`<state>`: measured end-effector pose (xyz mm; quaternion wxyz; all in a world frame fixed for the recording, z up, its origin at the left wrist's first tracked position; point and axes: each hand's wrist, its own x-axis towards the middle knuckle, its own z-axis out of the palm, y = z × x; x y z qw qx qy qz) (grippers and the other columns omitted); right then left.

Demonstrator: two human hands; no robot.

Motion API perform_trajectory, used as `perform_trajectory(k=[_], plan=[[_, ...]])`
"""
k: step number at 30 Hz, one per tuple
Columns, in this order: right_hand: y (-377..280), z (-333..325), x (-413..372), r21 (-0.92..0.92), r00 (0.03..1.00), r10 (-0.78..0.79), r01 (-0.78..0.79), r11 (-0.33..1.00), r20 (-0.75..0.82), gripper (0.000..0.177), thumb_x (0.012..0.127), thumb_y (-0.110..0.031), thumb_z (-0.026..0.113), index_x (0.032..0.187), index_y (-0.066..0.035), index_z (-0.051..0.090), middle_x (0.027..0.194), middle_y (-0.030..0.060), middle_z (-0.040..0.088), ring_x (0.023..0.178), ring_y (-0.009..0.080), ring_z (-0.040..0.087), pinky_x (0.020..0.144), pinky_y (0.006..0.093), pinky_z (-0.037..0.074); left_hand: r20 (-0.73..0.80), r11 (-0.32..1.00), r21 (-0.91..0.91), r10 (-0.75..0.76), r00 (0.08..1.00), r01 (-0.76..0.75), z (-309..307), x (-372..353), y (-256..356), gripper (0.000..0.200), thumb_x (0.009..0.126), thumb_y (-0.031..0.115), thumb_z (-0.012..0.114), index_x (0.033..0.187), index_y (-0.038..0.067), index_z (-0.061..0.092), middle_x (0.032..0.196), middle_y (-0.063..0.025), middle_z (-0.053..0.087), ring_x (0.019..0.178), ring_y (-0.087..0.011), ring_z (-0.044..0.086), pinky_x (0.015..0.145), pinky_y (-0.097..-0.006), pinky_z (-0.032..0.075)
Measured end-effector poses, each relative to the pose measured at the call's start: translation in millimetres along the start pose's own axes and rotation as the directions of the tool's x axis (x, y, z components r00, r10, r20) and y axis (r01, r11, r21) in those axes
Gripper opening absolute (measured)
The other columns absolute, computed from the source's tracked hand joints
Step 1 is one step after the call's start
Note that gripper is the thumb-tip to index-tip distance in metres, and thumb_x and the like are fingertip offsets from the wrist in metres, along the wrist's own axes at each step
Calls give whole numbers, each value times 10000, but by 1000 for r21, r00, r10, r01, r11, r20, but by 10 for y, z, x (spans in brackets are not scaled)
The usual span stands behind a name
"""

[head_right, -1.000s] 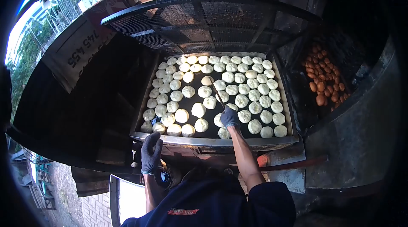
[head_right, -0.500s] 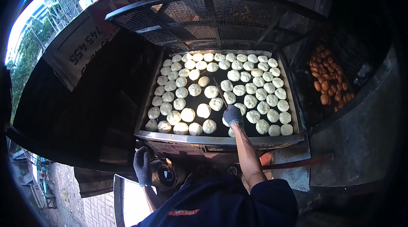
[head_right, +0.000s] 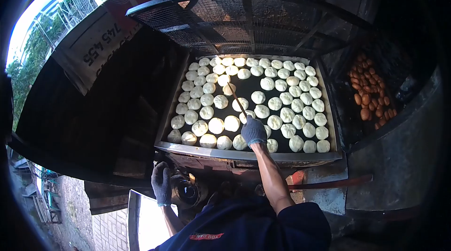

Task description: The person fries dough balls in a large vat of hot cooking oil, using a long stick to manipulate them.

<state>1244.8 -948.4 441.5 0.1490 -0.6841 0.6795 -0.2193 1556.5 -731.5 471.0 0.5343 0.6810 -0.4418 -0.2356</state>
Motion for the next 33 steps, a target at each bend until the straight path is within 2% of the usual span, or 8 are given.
perform_trajectory(k=[6,14,16,22,29,31,33], plan=[[-90,41,87,-35,999,32,-31,999,37,207,841,-131,532,958,17,616,826,250,666,814,400,668,695,486,537,-57,997,-50,-57,997,54,-89,-79,-48,259,928,37,568,1176,-41,576,1111,-109,634,1038,-179,597,940,-289,461],[36,199,98,-49,995,75,-72,996,60,208,801,-146,565,893,15,658,867,257,673,847,399,670,735,463,548,-78,990,-114,-98,992,89,-106,-107,-58,264,927,35,567,1181,-39,574,1119,-110,633,1045,-180,595,951,-292,457],[125,272,154,-38,994,85,-82,996,74,214,794,-149,564,878,20,665,872,266,671,850,405,668,735,463,548,-91,1000,-8,-12,996,11,-116,-91,-130,239,942,50,575,1171,-17,589,1101,-64,630,994,-125,577,887,-252,464],[400,500,211,-15,990,92,-91,996,109,245,775,-168,567,850,32,687,902,283,664,882,417,658,763,464,544,-67,999,-30,-20,998,18,-90,-68,-149,234,944,40,567,1169,-18,589,1092,-57,628,977,-110,570,863,-242,469],[360,467,87,-10,991,87,-87,996,102,265,782,-182,554,922,3,682,880,266,664,863,412,656,770,479,532,-64,1000,-29,8,998,-10,-57,-58,-137,222,942,32,568,1156,-19,593,1082,-52,629,955,-105,573,850,-237,470],[225,262,-26,-2,994,69,-69,998,90,254,799,-163,548,958,2,659,859,262,664,846,414,653,750,492,528,-57,991,-119,-64,996,57,-63,-84,-149,261,925,40,576,1173,-41,584,1128,-120,639,1054,-192,601,957,-297,459],[127,137,-98,7,995,55,-56,998,87,239,801,-156,547,954,-4,649,860,262,665,846,413,656,742,491,531,-55,995,-88,-53,997,48,-68,-87,-148,261,926,42,577,1173,-40,583,1128,-119,639,1055,-190,600,955,-295,459]])
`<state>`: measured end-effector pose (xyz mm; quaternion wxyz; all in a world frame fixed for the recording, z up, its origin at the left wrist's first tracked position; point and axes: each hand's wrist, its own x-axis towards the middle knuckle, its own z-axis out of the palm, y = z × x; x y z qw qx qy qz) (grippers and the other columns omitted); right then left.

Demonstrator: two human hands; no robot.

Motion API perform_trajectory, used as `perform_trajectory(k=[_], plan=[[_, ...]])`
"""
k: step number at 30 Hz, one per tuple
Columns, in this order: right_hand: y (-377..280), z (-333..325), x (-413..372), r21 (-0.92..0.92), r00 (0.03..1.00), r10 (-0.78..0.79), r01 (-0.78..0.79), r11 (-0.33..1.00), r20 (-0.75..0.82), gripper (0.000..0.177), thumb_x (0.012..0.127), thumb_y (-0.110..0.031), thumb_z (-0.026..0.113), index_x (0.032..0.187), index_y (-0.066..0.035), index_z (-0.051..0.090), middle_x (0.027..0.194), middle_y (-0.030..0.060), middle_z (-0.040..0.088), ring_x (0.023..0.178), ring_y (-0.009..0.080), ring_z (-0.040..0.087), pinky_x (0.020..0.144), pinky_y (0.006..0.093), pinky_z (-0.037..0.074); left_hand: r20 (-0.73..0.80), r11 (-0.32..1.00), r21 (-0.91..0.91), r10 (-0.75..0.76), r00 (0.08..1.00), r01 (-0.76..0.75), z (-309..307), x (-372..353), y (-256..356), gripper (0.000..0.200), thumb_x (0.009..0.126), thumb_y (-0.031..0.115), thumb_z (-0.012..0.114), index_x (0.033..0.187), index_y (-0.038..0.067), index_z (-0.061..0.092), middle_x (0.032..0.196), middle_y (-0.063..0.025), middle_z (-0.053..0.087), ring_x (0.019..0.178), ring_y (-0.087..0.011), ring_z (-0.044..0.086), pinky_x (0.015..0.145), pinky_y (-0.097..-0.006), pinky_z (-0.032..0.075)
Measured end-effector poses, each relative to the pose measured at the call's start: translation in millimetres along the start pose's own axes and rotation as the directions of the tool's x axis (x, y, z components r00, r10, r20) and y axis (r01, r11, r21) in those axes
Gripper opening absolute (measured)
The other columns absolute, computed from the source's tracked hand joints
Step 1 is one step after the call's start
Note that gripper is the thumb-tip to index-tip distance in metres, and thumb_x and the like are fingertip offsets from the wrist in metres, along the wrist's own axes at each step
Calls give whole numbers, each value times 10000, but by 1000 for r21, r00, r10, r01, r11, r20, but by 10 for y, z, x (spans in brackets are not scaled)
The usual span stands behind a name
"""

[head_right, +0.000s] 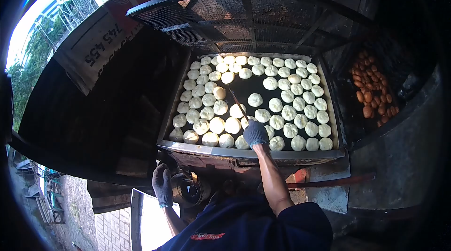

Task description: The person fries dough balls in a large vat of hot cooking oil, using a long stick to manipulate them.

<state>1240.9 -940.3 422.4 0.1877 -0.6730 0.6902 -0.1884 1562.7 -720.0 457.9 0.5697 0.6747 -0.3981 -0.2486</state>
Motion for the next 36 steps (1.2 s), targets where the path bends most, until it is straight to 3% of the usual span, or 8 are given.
perform_trajectory(k=[9,17,19,21,25,31,32,36], plan=[[-190,120,-160,63,984,-179,179,982,-6,198,824,-163,546,927,-9,619,811,256,647,786,423,642,692,514,517,10,1000,5,31,999,-31,51,-22,30,243,937,48,578,1167,-29,587,1100,-82,636,1003,-146,590,899,-262,468],[-321,204,-7,-18,983,-92,96,995,161,215,806,-183,561,886,-16,669,827,246,664,806,407,661,705,484,541,7,999,-26,21,1000,-21,-3,-48,90,234,943,36,571,1170,-17,588,1103,-57,630,979,-111,576,869,-237,469],[-406,162,72,-44,981,-67,76,996,179,234,798,-186,564,894,-13,687,839,250,669,824,405,666,722,475,548,-14,1000,10,22,1000,-21,-11,-43,92,245,930,41,576,1161,-39,581,1099,-105,638,1029,-180,601,929,-283,465],[-474,130,123,-28,980,-2,7,1000,198,259,785,-187,567,902,-3,706,856,268,667,863,405,669,753,468,555,-15,1000,9,25,1000,-25,-21,-27,67,245,928,38,575,1162,-37,581,1099,-105,638,1031,-181,602,930,-284,465],[-426,188,214,-29,984,-15,21,999,176,261,787,-185,569,896,8,707,855,279,664,878,413,667,760,476,556,-18,999,3,33,999,-33,-33,-20,51,245,924,34,575,1159,-33,584,1101,-106,638,1033,-185,601,933,-289,464],[-203,25,143,-42,997,81,-81,996,14,219,815,-154,556,910,25,639,874,271,674,857,396,678,733,466,559,-61,999,38,31,998,-29,-72,-58,37,245,922,35,575,1157,-32,589,1108,-105,637,1029,-184,600,938,-290,463],[-79,94,215,-26,997,78,-79,997,-26,200,811,-169,566,906,-4,625,860,270,661,854,415,659,728,495,538,-55,999,40,29,998,-26,-85,-67,1,245,922,35,575,1157,-32,589,1108,-105,637,1029,-184,600,938,-290,463],[26,-75,427,-9,986,164,-164,986,8,203,788,-163,599,892,-3,668,922,260,670,906,416,653,777,473,541,-43,1000,-2,13,999,-13,-48,-51,-23,247,921,31,577,1159,-32,589,1112,-106,636,1037,-185,596,942,-294,462]])
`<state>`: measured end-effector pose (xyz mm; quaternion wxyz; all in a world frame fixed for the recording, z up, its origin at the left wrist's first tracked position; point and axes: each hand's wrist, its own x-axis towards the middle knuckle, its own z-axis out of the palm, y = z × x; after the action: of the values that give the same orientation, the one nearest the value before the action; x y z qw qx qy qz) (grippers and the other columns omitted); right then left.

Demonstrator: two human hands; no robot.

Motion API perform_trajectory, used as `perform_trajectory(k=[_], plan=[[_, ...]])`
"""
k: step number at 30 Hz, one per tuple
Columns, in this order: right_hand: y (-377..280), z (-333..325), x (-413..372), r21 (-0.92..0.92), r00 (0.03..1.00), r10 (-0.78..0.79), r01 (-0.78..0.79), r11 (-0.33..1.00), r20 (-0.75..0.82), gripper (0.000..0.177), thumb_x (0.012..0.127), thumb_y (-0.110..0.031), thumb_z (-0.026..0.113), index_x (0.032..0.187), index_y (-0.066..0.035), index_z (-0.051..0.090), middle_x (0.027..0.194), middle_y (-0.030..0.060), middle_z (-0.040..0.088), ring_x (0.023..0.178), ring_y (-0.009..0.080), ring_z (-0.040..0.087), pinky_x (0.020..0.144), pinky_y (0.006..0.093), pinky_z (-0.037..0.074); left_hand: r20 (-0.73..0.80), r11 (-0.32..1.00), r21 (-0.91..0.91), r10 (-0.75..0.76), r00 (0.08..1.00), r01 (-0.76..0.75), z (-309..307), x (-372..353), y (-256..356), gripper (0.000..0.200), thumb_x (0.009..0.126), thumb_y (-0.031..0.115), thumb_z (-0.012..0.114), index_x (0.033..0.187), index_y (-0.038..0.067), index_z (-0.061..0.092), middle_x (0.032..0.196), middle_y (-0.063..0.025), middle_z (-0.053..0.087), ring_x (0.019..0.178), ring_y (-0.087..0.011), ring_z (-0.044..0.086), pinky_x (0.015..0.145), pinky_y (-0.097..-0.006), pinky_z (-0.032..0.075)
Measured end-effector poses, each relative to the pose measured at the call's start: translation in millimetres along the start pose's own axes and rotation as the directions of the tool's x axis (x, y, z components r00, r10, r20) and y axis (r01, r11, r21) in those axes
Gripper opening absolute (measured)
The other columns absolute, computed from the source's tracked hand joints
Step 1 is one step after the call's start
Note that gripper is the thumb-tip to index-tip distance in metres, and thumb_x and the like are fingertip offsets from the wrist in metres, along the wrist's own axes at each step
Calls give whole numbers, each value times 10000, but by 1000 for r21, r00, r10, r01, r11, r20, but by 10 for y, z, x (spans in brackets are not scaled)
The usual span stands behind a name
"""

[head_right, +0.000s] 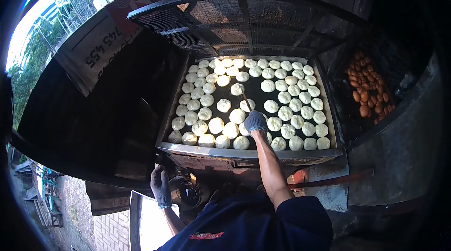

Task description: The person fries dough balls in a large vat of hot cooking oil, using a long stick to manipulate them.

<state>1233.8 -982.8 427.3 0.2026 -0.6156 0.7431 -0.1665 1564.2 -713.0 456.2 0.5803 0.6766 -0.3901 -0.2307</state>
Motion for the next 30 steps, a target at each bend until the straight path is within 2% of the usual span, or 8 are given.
perform_trajectory(k=[2,4,10,14,17,19,23,30], plan=[[42,-25,79,-21,1000,2,-2,1000,-5,204,788,-163,598,897,-4,666,930,260,670,920,412,652,790,469,540,13,1000,-13,1,1000,-1,39,34,31,246,920,30,578,1158,-32,589,1112,-107,636,1040,-186,594,944,-296,461],[28,-93,97,-49,1000,-2,2,999,-1,211,794,-163,587,914,-6,662,954,259,670,951,404,651,815,463,539,17,998,14,59,998,-59,63,47,36,223,946,43,569,1161,-13,591,1079,-51,632,972,-108,575,862,-238,471],[-13,-151,122,-26,999,10,-9,1000,30,214,804,-153,562,923,-6,661,966,262,667,956,404,650,820,463,538,33,997,26,76,997,-77,66,79,-43,221,947,45,566,1160,-11,593,1080,-48,632,974,-104,575,860,-235,468],[-23,-123,153,-22,999,24,-23,999,22,213,804,-146,557,926,-5,660,968,263,667,955,404,650,817,462,538,28,999,4,47,999,-47,50,38,48,223,949,51,565,1162,-11,590,1083,-50,630,978,-107,574,866,-237,466],[-3,-96,146,-22,1000,18,-18,1000,21,215,806,-146,556,928,-3,660,963,261,667,946,404,651,810,464,537,22,998,64,23,1000,-24,14,18,38,240,927,46,578,1152,-36,588,1104,-105,633,1036,-185,591,945,-299,458],[-6,-87,113,-7,994,-34,34,999,-101,214,807,-133,563,815,32,699,850,279,672,864,402,679,731,451,563,-10,999,25,21,1000,-21,13,14,12,243,927,51,580,1154,-36,588,1104,-106,632,1038,-186,589,944,-301,458],[20,-101,113,-30,1000,-13,12,999,-9,193,807,-137,556,914,-5,648,925,258,668,922,406,653,798,473,532,-2,999,28,16,1000,-16,17,25,-14,243,927,50,582,1154,-36,589,1107,-107,631,1040,-187,587,945,-303,458],[165,-186,28,5,988,-24,25,1000,-150,197,812,-137,568,903,21,641,883,278,666,885,408,668,753,465,556,57,999,35,19,998,-21,130,76,62,258,930,59,588,1171,-34,582,1116,-102,630,1037,-179,587,941,-296,461]])
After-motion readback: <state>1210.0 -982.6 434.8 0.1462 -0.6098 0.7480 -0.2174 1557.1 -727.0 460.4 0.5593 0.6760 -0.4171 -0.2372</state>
